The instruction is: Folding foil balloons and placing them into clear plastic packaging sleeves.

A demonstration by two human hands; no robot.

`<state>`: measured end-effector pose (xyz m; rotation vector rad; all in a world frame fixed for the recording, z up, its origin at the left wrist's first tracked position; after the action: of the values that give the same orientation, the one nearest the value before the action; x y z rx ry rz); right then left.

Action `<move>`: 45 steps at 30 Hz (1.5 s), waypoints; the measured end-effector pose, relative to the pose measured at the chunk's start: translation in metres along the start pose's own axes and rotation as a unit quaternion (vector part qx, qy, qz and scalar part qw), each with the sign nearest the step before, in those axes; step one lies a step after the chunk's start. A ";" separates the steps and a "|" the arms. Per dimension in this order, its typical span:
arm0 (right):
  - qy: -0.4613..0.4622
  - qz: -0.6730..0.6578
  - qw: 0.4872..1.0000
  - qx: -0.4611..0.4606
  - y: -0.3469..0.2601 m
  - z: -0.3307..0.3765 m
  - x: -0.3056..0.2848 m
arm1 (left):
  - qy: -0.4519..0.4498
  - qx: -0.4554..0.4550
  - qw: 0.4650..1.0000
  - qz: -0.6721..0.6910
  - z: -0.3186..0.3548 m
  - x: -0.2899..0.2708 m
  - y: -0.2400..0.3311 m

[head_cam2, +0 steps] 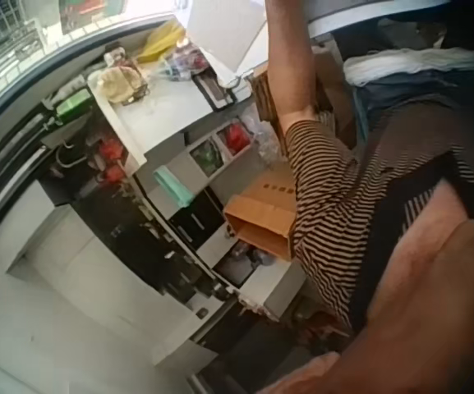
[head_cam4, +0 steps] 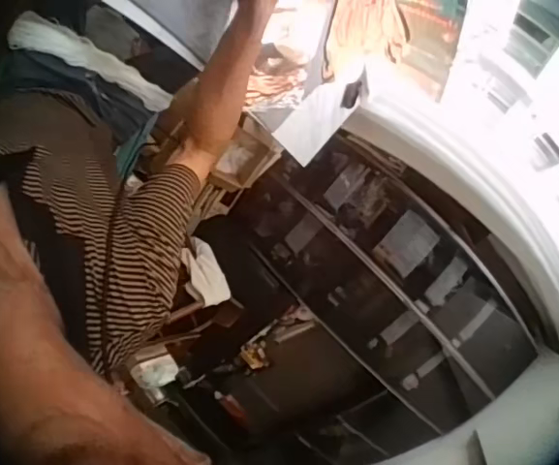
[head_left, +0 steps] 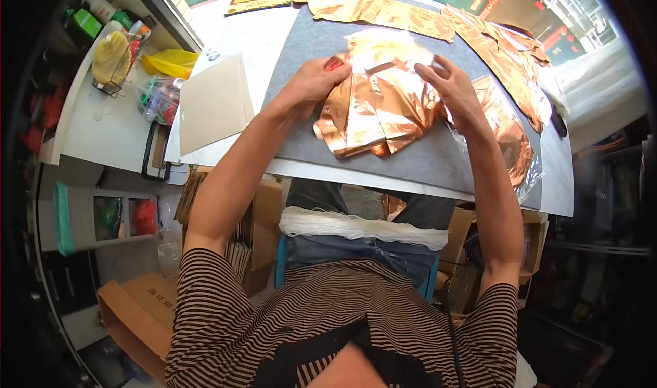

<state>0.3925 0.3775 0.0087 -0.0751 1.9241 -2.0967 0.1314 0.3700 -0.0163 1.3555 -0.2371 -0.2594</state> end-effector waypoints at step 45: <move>0.201 -0.039 0.971 -0.124 -0.058 0.061 -0.078 | 0.074 0.409 0.795 -0.441 0.075 0.082 0.117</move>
<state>0.4709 0.3415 0.0841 0.2451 2.4483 -2.0266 0.1908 0.2968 0.1146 2.2884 0.5185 -0.9029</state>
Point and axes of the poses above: each hand's wrist, its own z-axis away from the middle knuckle, its own x-axis out of the palm, y = z × x, the point moved 5 cm from there along -z, towards the middle knuckle, and after that the axes turned 5 degrees about -x, right-handed, at the moved point
